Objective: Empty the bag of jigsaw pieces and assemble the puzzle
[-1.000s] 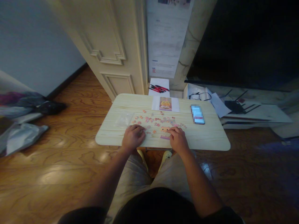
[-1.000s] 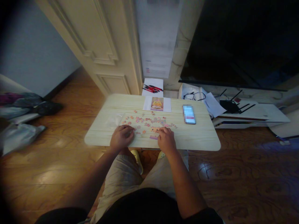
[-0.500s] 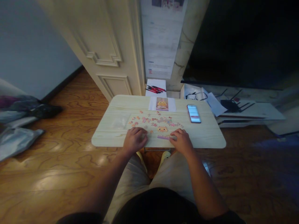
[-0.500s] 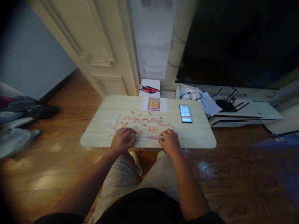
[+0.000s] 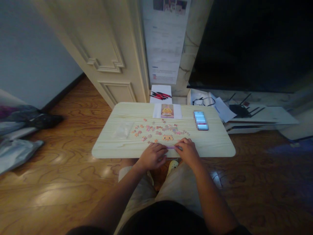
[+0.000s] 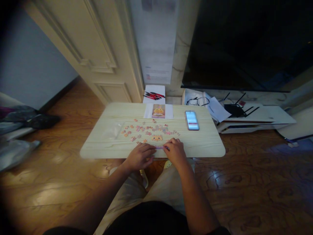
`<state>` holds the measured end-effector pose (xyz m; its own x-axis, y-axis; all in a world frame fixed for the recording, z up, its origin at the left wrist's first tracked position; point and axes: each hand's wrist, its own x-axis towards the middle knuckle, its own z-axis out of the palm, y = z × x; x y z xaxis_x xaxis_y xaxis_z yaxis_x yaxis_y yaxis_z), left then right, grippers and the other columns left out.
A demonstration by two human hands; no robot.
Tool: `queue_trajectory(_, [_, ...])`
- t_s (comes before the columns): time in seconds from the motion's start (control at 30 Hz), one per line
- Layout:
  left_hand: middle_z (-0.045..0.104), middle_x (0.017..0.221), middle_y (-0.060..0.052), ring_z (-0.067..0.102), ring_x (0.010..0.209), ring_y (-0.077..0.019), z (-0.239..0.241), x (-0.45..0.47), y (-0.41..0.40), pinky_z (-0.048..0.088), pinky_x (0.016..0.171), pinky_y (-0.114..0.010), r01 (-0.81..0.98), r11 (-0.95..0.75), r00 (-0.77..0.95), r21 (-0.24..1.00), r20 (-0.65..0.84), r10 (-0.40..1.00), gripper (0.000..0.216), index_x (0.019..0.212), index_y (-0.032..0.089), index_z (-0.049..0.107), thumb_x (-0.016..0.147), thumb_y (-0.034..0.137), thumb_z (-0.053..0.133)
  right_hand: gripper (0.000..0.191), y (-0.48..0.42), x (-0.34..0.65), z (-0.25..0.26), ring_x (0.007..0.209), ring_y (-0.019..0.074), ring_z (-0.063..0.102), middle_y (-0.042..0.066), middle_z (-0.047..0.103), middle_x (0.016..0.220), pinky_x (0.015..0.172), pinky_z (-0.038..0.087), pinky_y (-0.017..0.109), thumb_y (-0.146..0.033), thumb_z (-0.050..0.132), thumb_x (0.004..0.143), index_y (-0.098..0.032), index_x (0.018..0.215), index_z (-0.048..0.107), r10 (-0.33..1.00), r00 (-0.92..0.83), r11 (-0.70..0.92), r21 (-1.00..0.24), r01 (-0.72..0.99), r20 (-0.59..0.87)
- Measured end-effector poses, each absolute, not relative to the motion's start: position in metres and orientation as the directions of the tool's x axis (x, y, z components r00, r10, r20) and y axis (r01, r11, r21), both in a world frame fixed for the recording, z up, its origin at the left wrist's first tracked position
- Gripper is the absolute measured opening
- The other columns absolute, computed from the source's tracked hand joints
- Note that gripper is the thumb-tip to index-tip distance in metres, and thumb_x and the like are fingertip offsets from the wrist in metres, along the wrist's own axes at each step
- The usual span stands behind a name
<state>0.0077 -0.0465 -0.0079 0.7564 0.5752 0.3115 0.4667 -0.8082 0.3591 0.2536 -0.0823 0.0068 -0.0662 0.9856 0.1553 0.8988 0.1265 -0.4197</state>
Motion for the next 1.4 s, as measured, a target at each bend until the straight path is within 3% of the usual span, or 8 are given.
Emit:
queue_trajectory(0.13, [0.068, 0.132, -0.010, 0.063, 0.120, -0.0286, -0.007, 0.001, -0.041, 0.052, 0.102, -0.048, 0.530, -0.762, 0.684, 0.372, 0.344, 0.643, 0.033, 0.124, 0.025, 0.070, 0.093, 0.030, 0.060, 0.020, -0.079, 0.258, 0.005, 0.110, 0.0255, 0.061, 0.008, 0.071, 0.115, 0.102, 0.049, 0.042, -0.026, 0.071, 0.093, -0.027, 0.111, 0.079, 0.981, -0.034, 0.119, -0.448, 0.886, 0.193])
queue_trajectory(0.27, [0.068, 0.131, -0.011, 0.062, 0.120, -0.0293, -0.005, -0.005, -0.035, 0.050, 0.105, -0.049, 0.638, -0.684, 0.584, 0.354, 0.357, 0.730, 0.034, 0.127, 0.023, 0.067, 0.096, 0.035, 0.059, 0.036, -0.072, 0.264, 0.003, 0.131, 0.0267, 0.054, 0.009, 0.065, 0.141, 0.114, 0.042, 0.046, -0.021, 0.056, 0.099, -0.025, 0.132, 0.070, 0.966, -0.060, 0.168, -0.431, 0.886, 0.253])
queue_trajectory(0.37, [0.069, 0.129, -0.011, 0.063, 0.117, -0.0299, -0.004, -0.012, -0.030, 0.050, 0.105, -0.050, 0.675, -0.660, 0.573, 0.329, 0.330, 0.750, 0.033, 0.125, 0.023, 0.068, 0.097, 0.039, 0.059, 0.039, -0.068, 0.263, 0.001, 0.140, 0.0262, 0.048, 0.006, 0.061, 0.149, 0.118, 0.037, 0.047, -0.022, 0.052, 0.101, -0.023, 0.138, 0.065, 0.966, -0.084, 0.183, -0.416, 0.891, 0.244])
queue_trajectory(0.7, [0.067, 0.132, -0.014, 0.059, 0.122, -0.0348, 0.000, -0.009, -0.019, 0.047, 0.103, -0.053, 0.788, -0.551, 0.461, 0.276, 0.329, 0.824, 0.041, 0.129, 0.021, 0.065, 0.097, 0.045, 0.058, 0.030, -0.062, 0.274, -0.003, 0.134, 0.0264, 0.055, 0.010, 0.068, 0.138, 0.116, 0.035, 0.047, -0.028, 0.056, 0.101, -0.022, 0.126, 0.070, 0.966, 0.024, 0.086, -0.405, 0.910, 0.258])
queue_trajectory(0.97, [0.064, 0.141, -0.011, 0.057, 0.129, -0.0346, 0.003, 0.018, -0.025, 0.044, 0.108, -0.055, 0.696, -0.648, 0.579, 0.309, 0.292, 0.761, 0.042, 0.131, 0.025, 0.066, 0.094, 0.045, 0.062, 0.043, -0.036, 0.249, -0.002, 0.144, 0.0284, 0.043, 0.005, 0.060, 0.151, 0.120, 0.027, 0.051, -0.019, 0.049, 0.100, -0.026, 0.140, 0.064, 0.978, -0.080, 0.149, -0.382, 0.912, 0.191])
queue_trajectory(1.4, [0.063, 0.144, -0.011, 0.057, 0.127, -0.0362, -0.001, -0.004, -0.021, 0.045, 0.104, -0.056, 0.765, -0.565, 0.488, 0.309, 0.294, 0.822, 0.044, 0.134, 0.025, 0.063, 0.095, 0.047, 0.060, 0.033, -0.043, 0.239, 0.006, 0.130, 0.0275, 0.051, 0.006, 0.067, 0.138, 0.115, 0.032, 0.049, -0.022, 0.052, 0.100, -0.027, 0.126, 0.071, 0.974, -0.075, 0.154, -0.384, 0.911, 0.213])
